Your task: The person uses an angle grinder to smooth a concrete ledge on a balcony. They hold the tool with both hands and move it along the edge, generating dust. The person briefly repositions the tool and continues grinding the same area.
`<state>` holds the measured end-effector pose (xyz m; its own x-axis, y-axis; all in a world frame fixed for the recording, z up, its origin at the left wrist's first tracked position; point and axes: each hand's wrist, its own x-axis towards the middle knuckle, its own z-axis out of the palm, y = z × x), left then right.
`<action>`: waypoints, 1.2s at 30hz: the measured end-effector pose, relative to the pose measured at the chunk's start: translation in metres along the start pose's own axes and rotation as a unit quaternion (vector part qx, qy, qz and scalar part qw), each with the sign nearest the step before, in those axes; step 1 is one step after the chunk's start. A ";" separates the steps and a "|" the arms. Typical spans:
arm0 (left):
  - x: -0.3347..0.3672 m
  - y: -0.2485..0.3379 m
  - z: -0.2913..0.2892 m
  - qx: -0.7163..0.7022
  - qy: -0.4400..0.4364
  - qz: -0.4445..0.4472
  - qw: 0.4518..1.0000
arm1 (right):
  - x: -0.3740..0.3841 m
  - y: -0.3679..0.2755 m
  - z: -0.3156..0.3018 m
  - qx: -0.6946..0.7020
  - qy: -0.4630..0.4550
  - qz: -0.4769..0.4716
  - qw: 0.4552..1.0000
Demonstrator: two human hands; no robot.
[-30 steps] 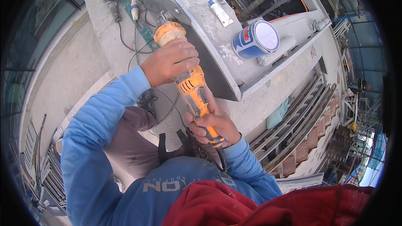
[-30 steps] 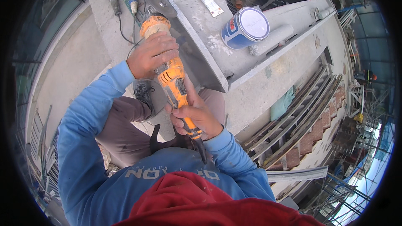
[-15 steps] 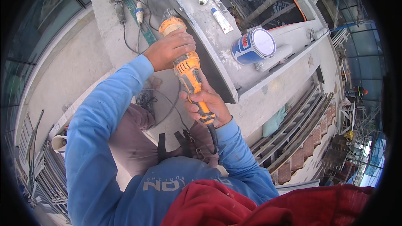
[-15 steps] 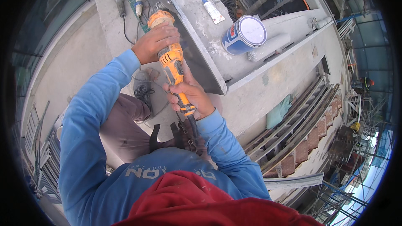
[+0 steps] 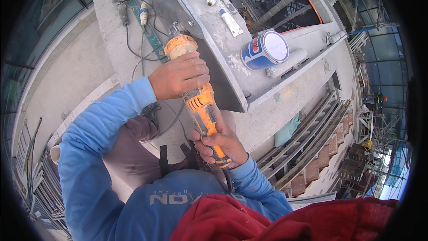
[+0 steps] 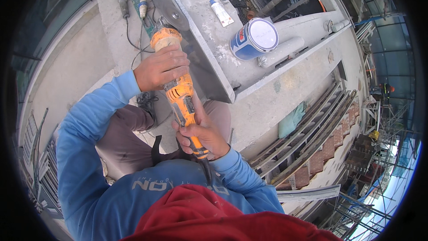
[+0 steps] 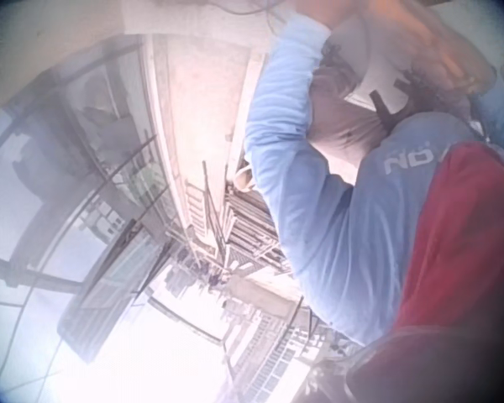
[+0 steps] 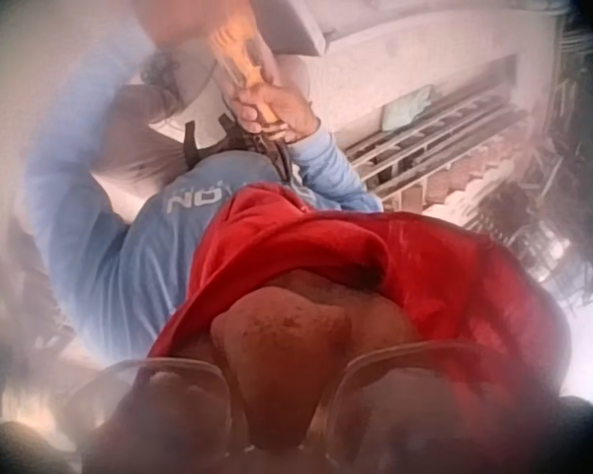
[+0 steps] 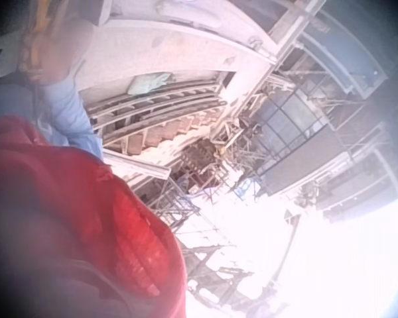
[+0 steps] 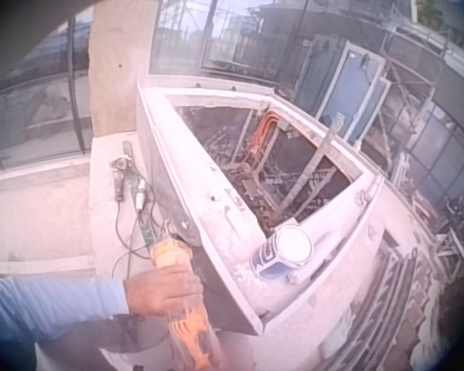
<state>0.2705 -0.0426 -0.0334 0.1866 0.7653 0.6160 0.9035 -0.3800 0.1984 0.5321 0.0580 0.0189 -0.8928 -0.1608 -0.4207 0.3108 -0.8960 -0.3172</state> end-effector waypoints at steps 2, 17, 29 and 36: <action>0.001 0.003 -0.001 0.002 -0.001 -0.002 1.000 | -0.001 -0.001 0.000 0.005 -0.002 0.005 1.000; -0.008 -0.043 0.002 -0.014 -0.022 -0.035 0.999 | 0.045 -0.021 -0.018 0.019 -0.039 -0.011 0.999; -0.004 -0.040 -0.002 0.011 -0.017 -0.060 0.998 | 0.051 -0.021 -0.017 0.031 -0.041 -0.015 0.999; 0.003 -0.006 -0.003 0.013 -0.018 -0.019 1.000 | 0.010 -0.005 -0.013 0.016 -0.020 0.000 1.000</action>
<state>0.2651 -0.0395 -0.0307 0.1650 0.7970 0.5809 0.9200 -0.3367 0.2007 0.5255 0.0662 0.0053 -0.9054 -0.1768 -0.3859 0.3006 -0.9090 -0.2887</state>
